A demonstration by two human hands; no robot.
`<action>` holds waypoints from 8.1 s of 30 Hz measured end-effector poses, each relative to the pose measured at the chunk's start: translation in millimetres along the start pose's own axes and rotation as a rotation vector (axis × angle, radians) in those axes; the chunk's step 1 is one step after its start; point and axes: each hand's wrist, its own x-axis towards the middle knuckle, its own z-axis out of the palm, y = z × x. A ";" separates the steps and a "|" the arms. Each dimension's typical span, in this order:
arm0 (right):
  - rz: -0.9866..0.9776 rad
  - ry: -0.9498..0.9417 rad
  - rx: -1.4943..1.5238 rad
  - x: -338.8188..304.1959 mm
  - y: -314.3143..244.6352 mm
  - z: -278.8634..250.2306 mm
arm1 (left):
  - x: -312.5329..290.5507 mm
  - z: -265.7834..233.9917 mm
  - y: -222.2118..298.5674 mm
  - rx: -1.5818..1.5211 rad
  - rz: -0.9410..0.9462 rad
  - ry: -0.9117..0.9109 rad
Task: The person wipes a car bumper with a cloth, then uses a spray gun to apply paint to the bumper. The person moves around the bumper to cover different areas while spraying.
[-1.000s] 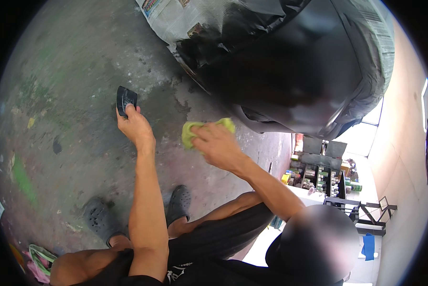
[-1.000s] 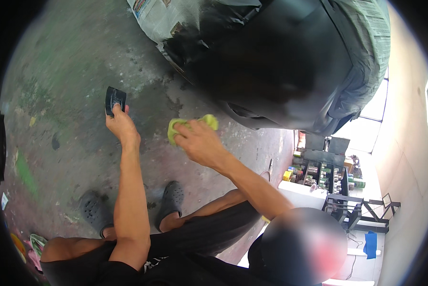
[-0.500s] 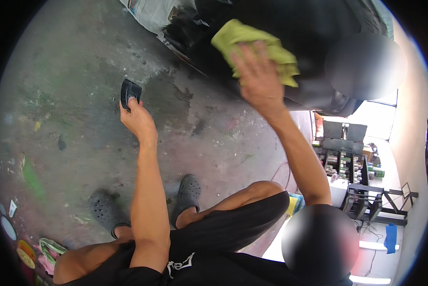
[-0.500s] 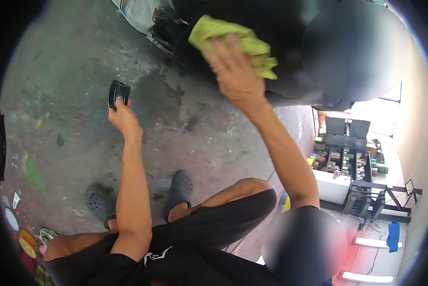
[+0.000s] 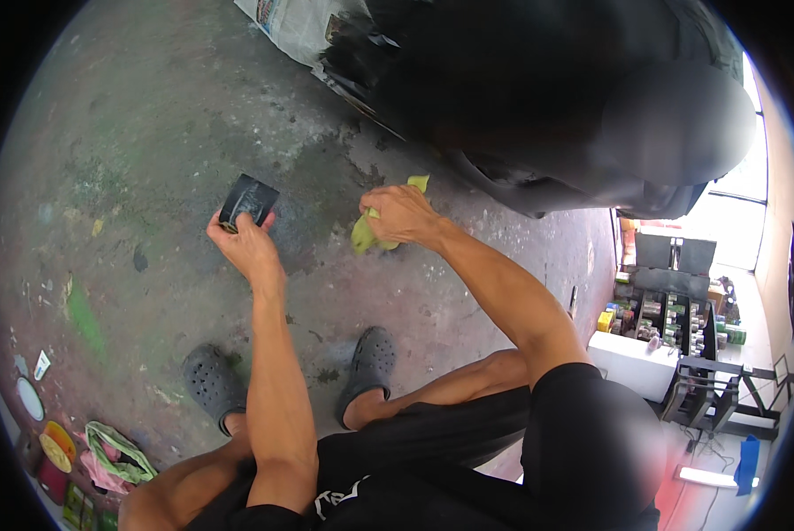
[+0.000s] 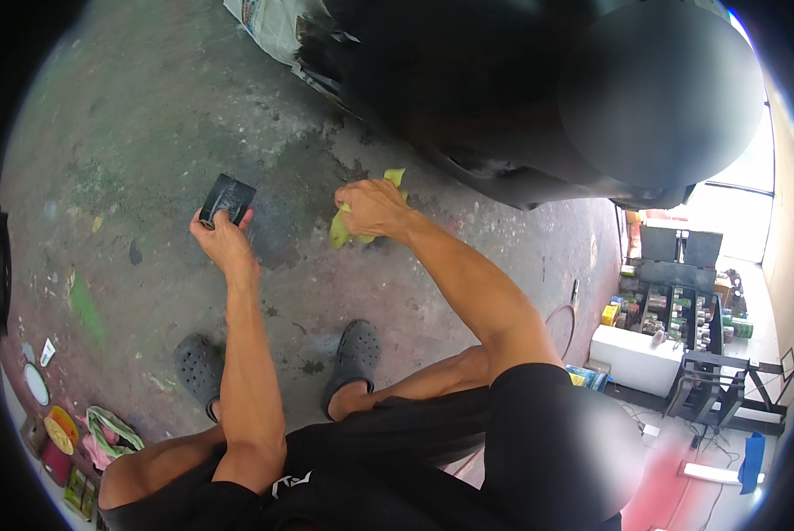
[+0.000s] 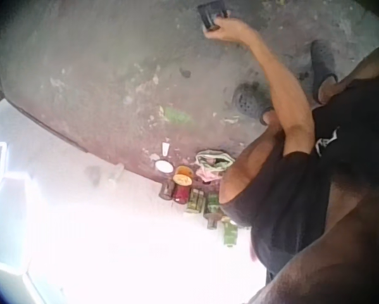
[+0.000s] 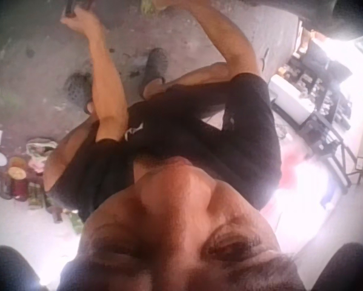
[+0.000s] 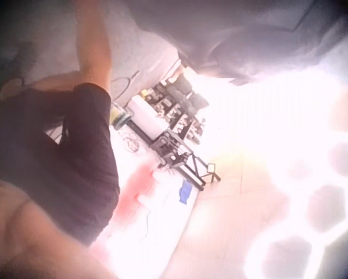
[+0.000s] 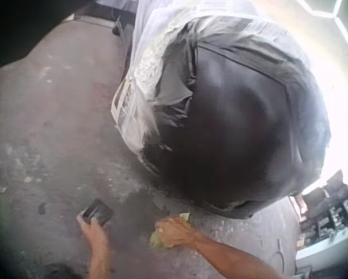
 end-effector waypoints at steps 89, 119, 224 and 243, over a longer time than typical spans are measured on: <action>0.266 -0.238 0.124 -179.5 -129.5 -68.5 | -132.3 268.4 85.6 0.184 1.393 -0.626; 0.259 -0.243 0.173 -185.7 -132.5 -68.1 | -127.1 310.8 171.0 -0.015 1.463 -0.558; -0.214 0.203 -0.253 -151.0 -82.8 -78.9 | 41.7 82.8 99.8 -0.205 0.637 0.227; 0.041 -0.135 0.108 -219.4 -115.5 -30.1 | -133.4 273.2 126.6 0.125 1.462 -0.544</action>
